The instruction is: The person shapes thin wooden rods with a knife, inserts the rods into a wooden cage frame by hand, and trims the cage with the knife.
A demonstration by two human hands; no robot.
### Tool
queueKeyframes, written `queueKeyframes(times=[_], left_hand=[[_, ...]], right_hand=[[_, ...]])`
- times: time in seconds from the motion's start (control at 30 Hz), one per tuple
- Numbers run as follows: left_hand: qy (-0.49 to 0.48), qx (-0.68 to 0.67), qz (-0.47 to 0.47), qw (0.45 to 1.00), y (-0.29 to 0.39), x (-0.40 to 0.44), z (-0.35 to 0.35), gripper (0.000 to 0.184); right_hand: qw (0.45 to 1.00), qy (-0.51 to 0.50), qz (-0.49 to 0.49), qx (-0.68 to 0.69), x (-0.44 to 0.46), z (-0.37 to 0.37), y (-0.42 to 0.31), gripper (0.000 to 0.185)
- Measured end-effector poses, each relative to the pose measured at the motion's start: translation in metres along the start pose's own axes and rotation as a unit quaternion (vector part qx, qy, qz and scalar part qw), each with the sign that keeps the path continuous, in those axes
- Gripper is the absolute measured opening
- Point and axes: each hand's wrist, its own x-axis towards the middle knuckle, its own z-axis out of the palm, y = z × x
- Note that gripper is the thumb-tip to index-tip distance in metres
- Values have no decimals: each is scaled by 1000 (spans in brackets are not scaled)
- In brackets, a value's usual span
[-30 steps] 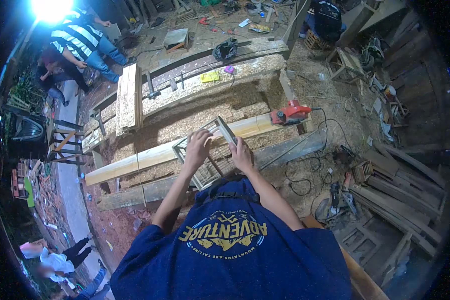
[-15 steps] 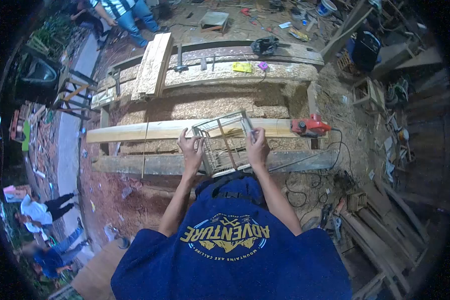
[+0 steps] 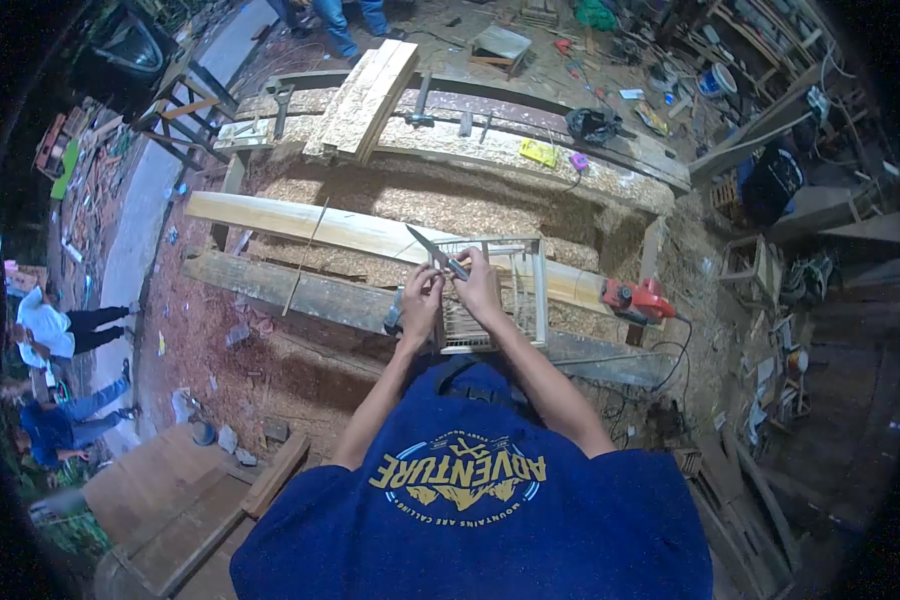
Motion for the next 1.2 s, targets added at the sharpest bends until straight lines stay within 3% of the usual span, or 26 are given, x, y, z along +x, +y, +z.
queueKeyframes(times=[0.07, 0.1, 0.17, 0.23, 0.37, 0.43, 0.53, 0.6, 0.97, 1.07, 1.1, 1.2], left_hand=[[9, -45, -15, 999, 16, -4, -5, 33], [12, -82, -43, 996, 16, -7, -5, 46], [-13, -129, -69, 989, 11, -14, -9, 54], [-50, -153, -99, 982, 1, -18, -11, 60], [-24, -91, -74, 993, -11, -20, -4, 55], [-23, -110, -109, 988, -9, -15, -4, 55], [-40, -104, -156, 982, 7, -14, -13, 54], [-14, -122, -99, 987, -11, -13, -6, 54], [-18, -48, -107, 993, -9, -16, -6, 52], [34, -11, -51, 998, 27, -14, -4, 45], [10, 22, -30, 999, 30, -12, -4, 35], [25, 130, 104, 986, 13, -12, 6, 27]], right_hand=[[999, 22, -33, -19, 2, 4, 4, 36], [999, 24, -35, -26, 1, 2, 0, 38], [1000, 6, 16, -3, 0, -1, -7, 38], [1000, 24, -9, -17, -2, 2, -2, 41], [997, 60, -38, -33, -5, 10, 5, 40], [996, 63, -51, -25, -3, 10, -3, 35], [999, 23, 33, -5, -3, 11, -17, 34], [999, 29, 32, 1, -1, 12, -16, 31], [998, 35, 42, -19, -4, 21, -9, 29], [998, 22, 58, 28, -2, 17, -12, 35], [998, 31, 47, 32, -2, 16, -8, 39], [995, 56, 38, 69, -6, 15, 0, 39]])
